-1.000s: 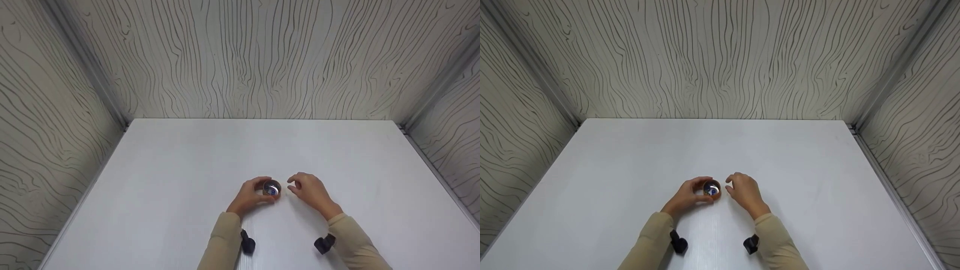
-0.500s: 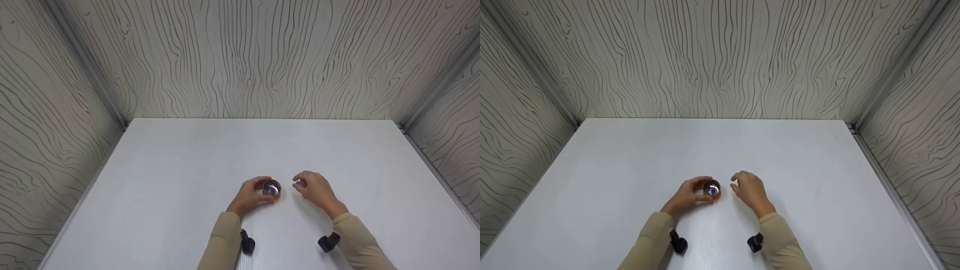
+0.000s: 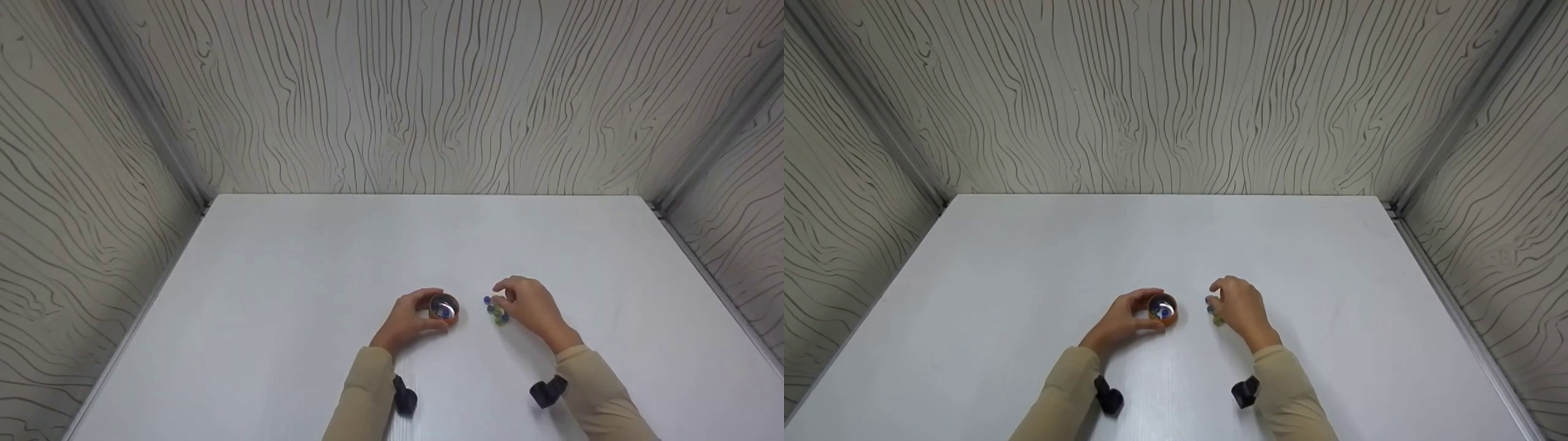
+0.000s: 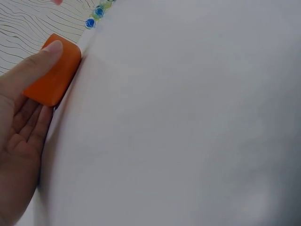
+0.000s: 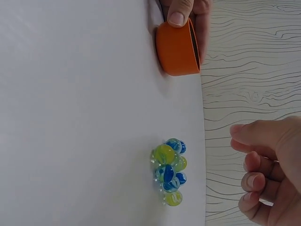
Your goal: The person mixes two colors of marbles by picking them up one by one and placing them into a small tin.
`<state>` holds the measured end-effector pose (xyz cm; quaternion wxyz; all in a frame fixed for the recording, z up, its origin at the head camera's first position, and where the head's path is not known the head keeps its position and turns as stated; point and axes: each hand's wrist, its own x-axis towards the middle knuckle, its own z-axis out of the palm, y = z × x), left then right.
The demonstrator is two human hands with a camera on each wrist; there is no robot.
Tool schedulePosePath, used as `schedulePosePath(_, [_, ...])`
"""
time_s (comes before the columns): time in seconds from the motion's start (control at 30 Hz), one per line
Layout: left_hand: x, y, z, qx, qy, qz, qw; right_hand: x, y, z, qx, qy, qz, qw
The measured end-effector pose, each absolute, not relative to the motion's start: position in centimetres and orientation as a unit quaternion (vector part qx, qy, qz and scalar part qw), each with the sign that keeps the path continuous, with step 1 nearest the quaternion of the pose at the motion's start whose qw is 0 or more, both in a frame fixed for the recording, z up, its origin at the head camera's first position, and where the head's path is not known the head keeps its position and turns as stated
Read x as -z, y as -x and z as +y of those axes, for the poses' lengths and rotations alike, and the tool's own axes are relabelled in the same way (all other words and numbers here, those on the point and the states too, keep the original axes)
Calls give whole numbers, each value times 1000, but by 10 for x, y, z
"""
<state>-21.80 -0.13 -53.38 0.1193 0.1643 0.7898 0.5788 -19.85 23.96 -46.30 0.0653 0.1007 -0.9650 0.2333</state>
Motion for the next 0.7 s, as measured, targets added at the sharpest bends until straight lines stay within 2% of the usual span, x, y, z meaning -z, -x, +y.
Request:
schedulePosePath(0.23, [535,217,-3,-588,-161,781,136,465,201,248,-230,-100,-965,70])
schedulePosePath(0.7, [537,219,-4,-576,-179,790,115,466,199,260,-228,-89,-968,56])
